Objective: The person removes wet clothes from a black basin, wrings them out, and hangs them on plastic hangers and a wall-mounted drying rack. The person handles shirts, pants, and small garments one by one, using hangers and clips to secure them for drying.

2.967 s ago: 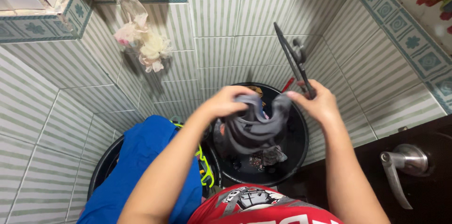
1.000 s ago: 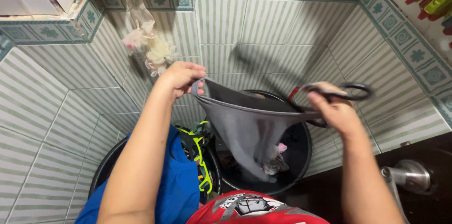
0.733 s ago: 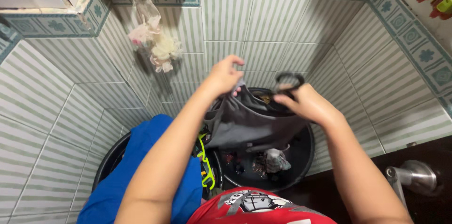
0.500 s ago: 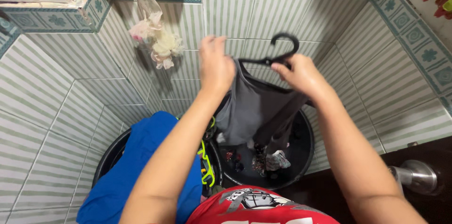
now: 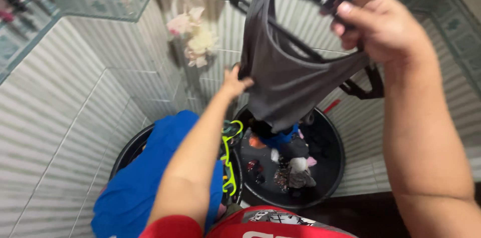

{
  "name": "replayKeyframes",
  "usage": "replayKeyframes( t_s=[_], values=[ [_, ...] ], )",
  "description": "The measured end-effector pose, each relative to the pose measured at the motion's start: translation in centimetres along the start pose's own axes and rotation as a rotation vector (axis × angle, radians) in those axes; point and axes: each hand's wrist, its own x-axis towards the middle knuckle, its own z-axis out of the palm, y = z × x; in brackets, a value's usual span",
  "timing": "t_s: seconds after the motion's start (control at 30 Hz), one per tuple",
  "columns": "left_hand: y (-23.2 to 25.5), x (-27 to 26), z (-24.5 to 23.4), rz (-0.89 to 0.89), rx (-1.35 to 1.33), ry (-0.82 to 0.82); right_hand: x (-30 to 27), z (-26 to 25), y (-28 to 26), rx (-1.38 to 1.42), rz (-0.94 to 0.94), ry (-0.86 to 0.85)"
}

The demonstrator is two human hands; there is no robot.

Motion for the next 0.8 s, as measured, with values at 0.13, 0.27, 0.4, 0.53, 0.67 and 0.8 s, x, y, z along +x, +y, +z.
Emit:
replayKeyframes(
  t_s=[0.13, 0.27, 0.4, 0.53, 0.67, 0.8],
  values=[
    [-1.9, -0.3, -11.1, 0.361, -0.208, -0.034, 1.8, 0.5, 0.0, 0.222, -0.053, -0.132],
    [1.3, -11.2, -23.0, 0.237, -0.562, -0.088, 3.2, 1.6, 2.7, 0.544, -0.038, -0.261],
    [4.3, -21.7, -31.3, 0.183, -0.669, -0.002, 5.6, 5.7, 6.2, 0.84, 0.091, -0.474],
    [3.9, -29.2, -37.0, 0.137, -0.637, -0.034, 5.6, 12.6, 10.7, 0.998, 0.24, -0.497],
    [-1.8, -32.4, -38.6, -0.191, -0.59, 0.05, 4.4, 20.0, 19.4, 1.2, 0.458, -0.461],
    [-13.7, -32.3, -33.7, -0.306, 0.143, 0.302, 1.1, 26.6, 33.4, 1.128, 0.635, -0.303]
  ],
)
